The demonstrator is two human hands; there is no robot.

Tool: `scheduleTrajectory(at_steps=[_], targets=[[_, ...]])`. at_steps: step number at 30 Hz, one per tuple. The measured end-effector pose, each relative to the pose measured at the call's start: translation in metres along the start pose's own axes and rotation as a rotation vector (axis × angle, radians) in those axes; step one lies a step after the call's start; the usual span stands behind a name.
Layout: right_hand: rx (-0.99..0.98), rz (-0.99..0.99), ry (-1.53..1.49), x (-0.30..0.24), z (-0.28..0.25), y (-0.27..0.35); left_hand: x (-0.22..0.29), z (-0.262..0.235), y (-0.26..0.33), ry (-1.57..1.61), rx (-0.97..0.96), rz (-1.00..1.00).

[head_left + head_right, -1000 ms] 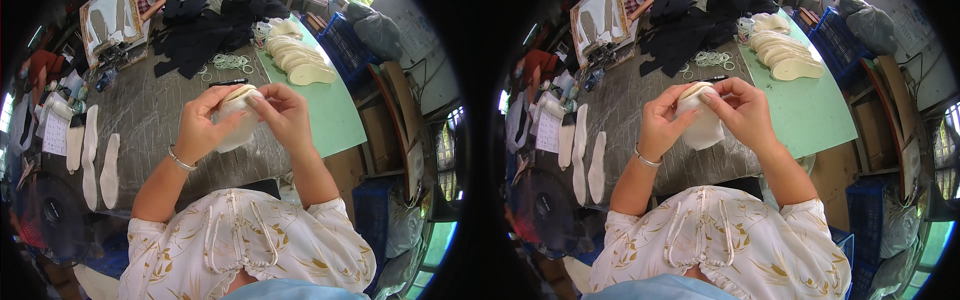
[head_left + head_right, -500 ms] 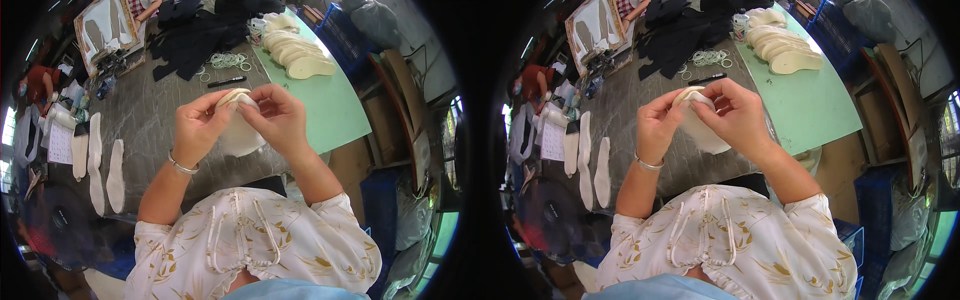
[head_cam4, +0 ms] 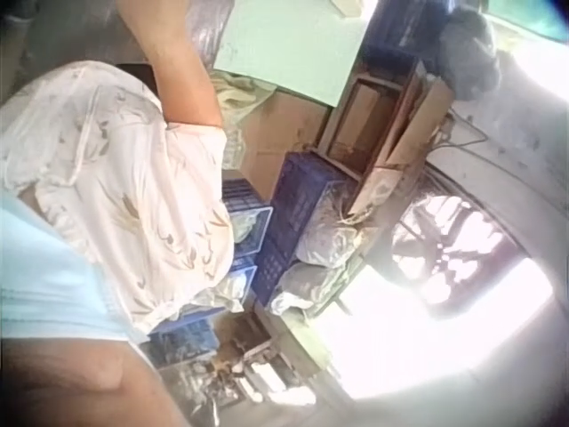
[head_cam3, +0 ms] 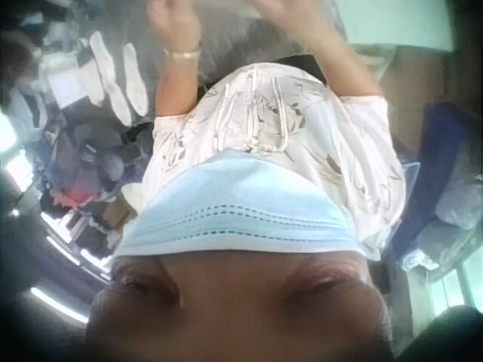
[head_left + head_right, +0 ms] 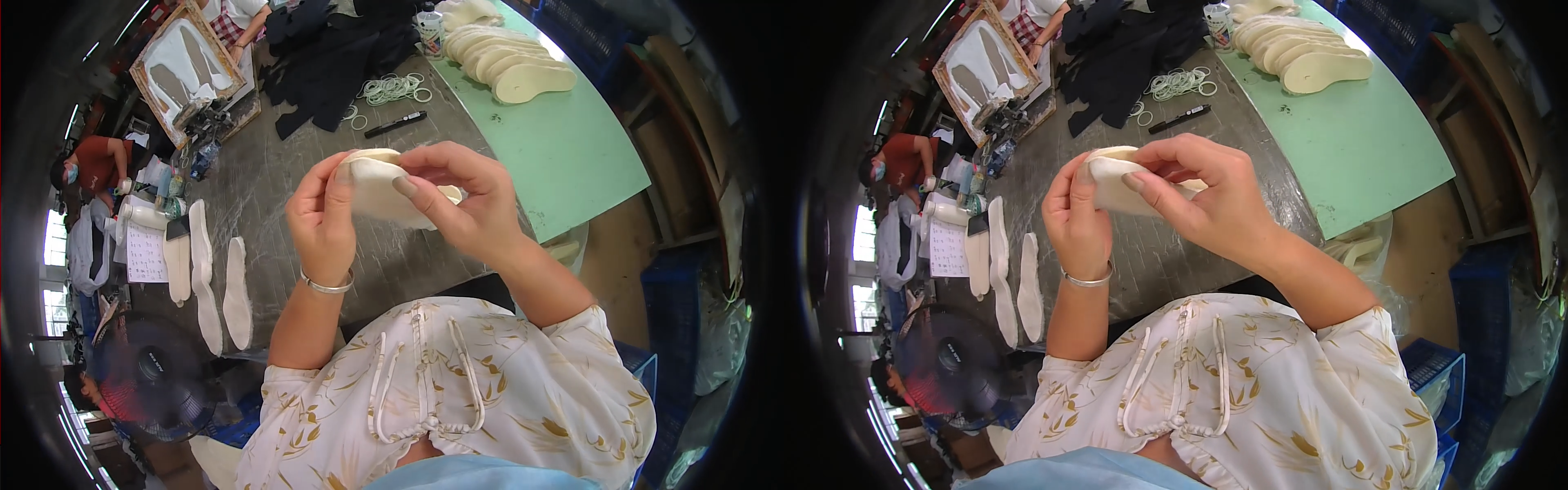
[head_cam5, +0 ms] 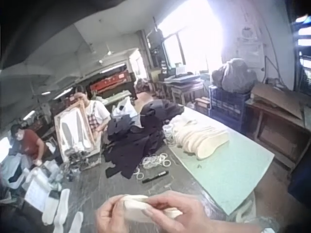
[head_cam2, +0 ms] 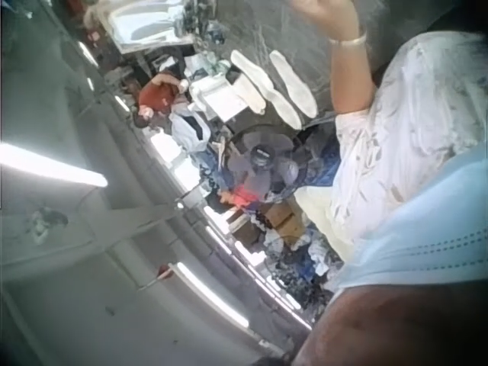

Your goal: The person is stacking and aligning multiple layers of white shoe insole components on a workbench in a factory setting.

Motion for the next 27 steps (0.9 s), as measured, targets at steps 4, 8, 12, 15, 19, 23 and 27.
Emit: scheduleTrajectory(at_steps=[4, 8, 12, 15, 19, 23, 27], targets=[[-0.021, -0.023, 0.074, 0.004, -0.005, 0.003, -0.002, -0.003, 0.002, 0.087, 0.012, 0.026], [-0.028, -0.079, 0.123, 0.0, -0.007, 0.004, -0.004, 0.0, 0.004, 0.153, 0.009, 0.024], [0.014, -0.109, 0.169, -0.003, -0.005, 0.001, -0.007, 0.002, 0.006, 0.219, -0.008, 0.024], [0.062, -0.201, 0.236, -0.004, -0.002, 0.001, -0.008, 0.003, 0.006, 0.261, -0.045, 0.051], [0.108, -0.277, 0.296, -0.003, 0.0, 0.001, -0.008, 0.003, 0.007, 0.3, -0.067, 0.059], [0.13, -0.321, 0.333, -0.005, 0.002, -0.001, -0.014, 0.001, 0.01, 0.33, -0.011, -0.046], [0.11, -0.247, 0.298, -0.002, 0.004, 0.001, -0.012, 0.008, 0.015, 0.129, 0.065, -0.04]])
Point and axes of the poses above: each hand's wrist, its own y-axis away from the middle knuckle, its own z-axis out of the palm, x = y × z, the point moved 2 cm from there along -y, towards the middle knuckle, and after that the axes turned 1 degree about -x, right-handed, at the moved point
